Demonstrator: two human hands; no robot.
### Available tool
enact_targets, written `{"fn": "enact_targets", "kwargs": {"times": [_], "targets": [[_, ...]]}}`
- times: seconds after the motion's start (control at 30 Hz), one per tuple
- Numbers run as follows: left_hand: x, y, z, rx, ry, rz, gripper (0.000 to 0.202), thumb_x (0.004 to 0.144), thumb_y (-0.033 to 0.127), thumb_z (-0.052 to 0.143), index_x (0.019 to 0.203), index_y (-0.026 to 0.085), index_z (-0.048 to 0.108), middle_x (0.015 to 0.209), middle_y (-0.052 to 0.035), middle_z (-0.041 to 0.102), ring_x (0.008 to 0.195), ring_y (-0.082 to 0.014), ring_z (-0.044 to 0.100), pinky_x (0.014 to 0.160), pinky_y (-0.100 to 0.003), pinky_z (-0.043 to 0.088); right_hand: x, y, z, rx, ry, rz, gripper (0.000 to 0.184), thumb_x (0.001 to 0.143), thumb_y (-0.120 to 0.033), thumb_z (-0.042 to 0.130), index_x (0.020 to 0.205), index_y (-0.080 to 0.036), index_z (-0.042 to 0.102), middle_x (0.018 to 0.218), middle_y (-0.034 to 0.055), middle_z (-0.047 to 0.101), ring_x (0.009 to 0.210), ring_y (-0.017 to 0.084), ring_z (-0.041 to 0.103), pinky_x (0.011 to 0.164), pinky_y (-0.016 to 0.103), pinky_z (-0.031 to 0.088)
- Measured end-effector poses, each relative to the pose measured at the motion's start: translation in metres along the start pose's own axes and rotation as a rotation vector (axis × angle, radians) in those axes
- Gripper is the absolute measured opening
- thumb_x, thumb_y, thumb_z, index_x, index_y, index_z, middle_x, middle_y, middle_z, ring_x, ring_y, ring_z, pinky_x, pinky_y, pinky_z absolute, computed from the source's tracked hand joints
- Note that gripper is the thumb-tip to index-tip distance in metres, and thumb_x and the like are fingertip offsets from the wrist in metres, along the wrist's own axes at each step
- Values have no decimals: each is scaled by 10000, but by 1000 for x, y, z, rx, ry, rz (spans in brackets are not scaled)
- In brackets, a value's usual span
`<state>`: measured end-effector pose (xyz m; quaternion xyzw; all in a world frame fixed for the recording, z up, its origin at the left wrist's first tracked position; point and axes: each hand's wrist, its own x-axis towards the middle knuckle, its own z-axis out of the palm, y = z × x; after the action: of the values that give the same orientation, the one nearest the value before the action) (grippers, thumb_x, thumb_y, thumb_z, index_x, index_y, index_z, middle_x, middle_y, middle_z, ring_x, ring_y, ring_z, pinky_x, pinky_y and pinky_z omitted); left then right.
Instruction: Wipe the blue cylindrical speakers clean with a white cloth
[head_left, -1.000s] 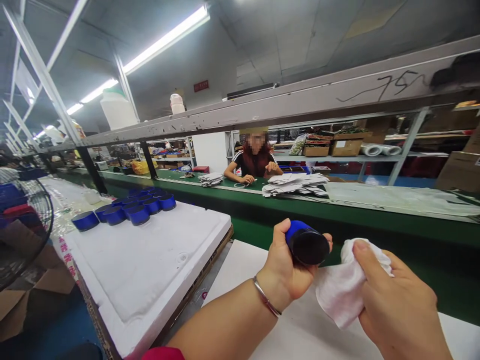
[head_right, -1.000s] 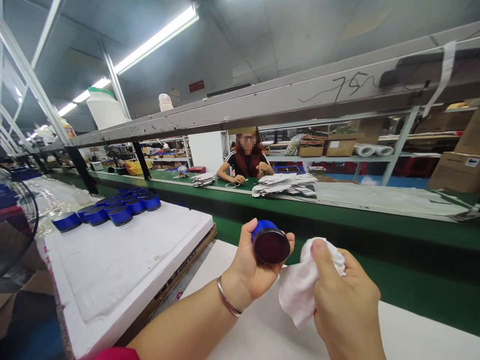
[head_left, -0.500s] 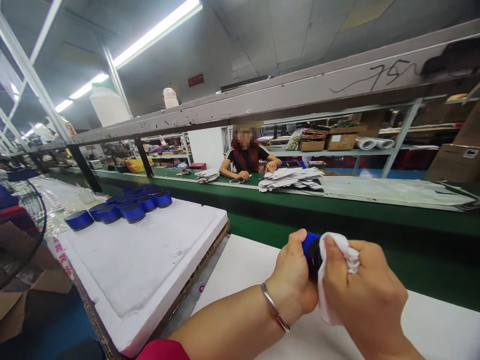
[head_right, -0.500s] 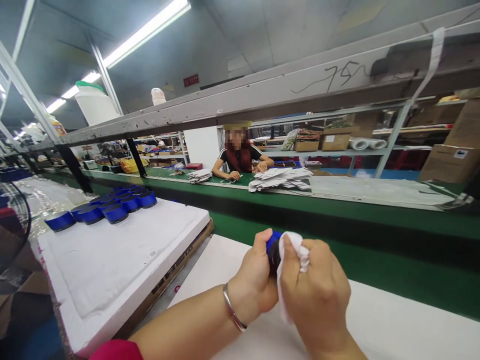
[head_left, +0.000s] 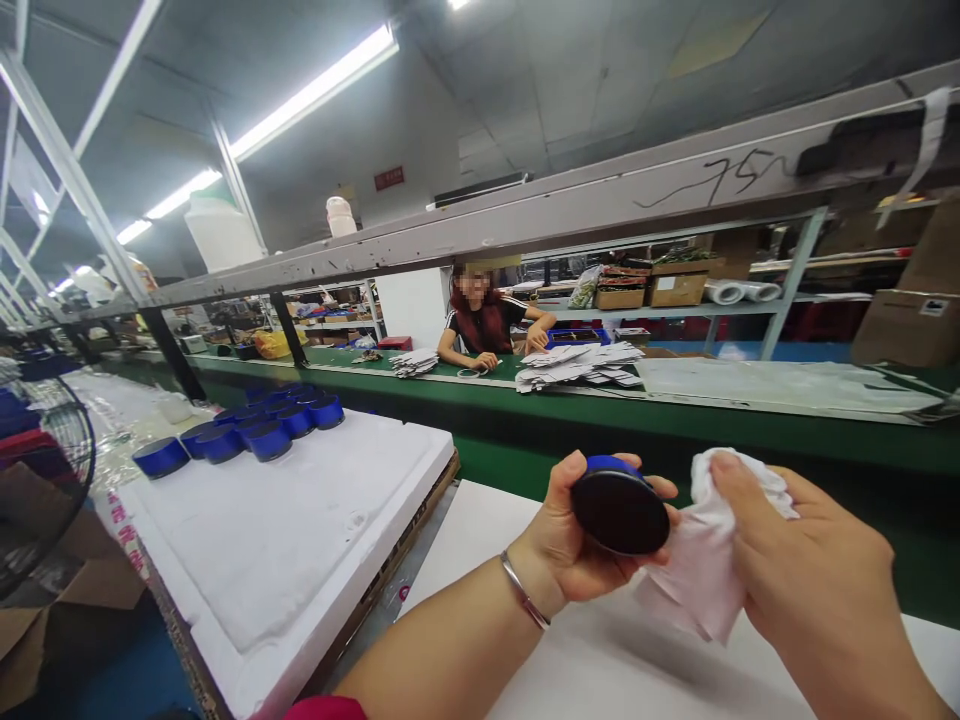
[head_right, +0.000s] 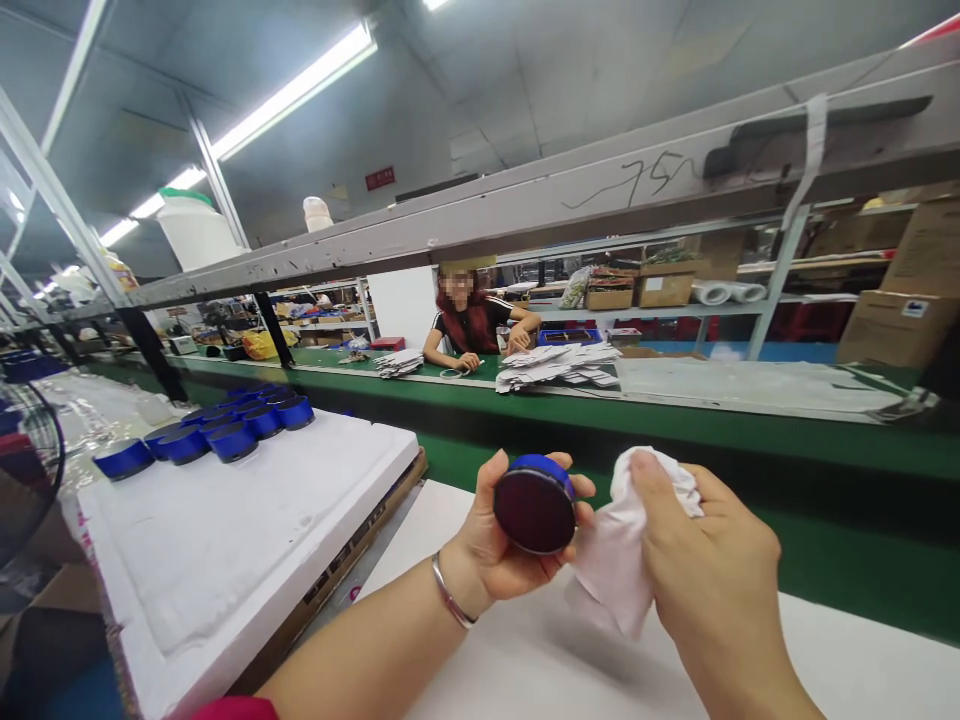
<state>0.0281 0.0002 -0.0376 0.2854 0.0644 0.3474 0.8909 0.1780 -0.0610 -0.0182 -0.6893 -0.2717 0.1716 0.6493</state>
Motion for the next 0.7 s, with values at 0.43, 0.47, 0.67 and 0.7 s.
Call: {"fn": "enact_targets", "kwargs": {"times": [0.43, 0.47, 0.67, 0.7], "targets": [[5, 29, -32, 503, -248, 194, 1269, 441, 140, 1171, 1507, 379, 526, 1234, -16, 671, 1486, -464, 683, 1298, -680, 433, -12, -11, 6, 457, -106, 190, 762, 452, -578, 1039, 1064, -198, 789, 916, 79, 759, 700, 246, 666, 489, 310, 550], [6, 30, -33, 530, -259, 208, 1292, 430, 127, 1174, 1510, 386, 515, 1228, -9, 653, 1502, -465, 671, 1290, -675, 452, -15, -11, 9, 469, -136, 199, 754, 446, -587, 1038, 1038, -196, 785, 903, 81, 757, 696, 248, 671, 499, 316, 564], [1, 38, -29, 961, -249, 312, 1547, 420, 239, 1242, 1689, 399, 373, 1415, -80, 660, 1433, -390, 691, 1269, -640, 542, -30, -22, 24, 488, -172, 415, 501, 533, -424, 915, 948, -178, 778, 834, 72, 749, 621, 234, 671, 492, 313, 573], [0, 38, -27, 1056, -239, 360, 1529, 470, 300, 1243, 1716, 385, 361, 1462, -106, 663, 1437, -387, 688, 1290, -649, 535, -30, -23, 25, 484, -154, 436, 478, 549, -395, 910, 953, -176, 778, 827, 71, 749, 615, 234, 671, 491, 311, 571]]}}
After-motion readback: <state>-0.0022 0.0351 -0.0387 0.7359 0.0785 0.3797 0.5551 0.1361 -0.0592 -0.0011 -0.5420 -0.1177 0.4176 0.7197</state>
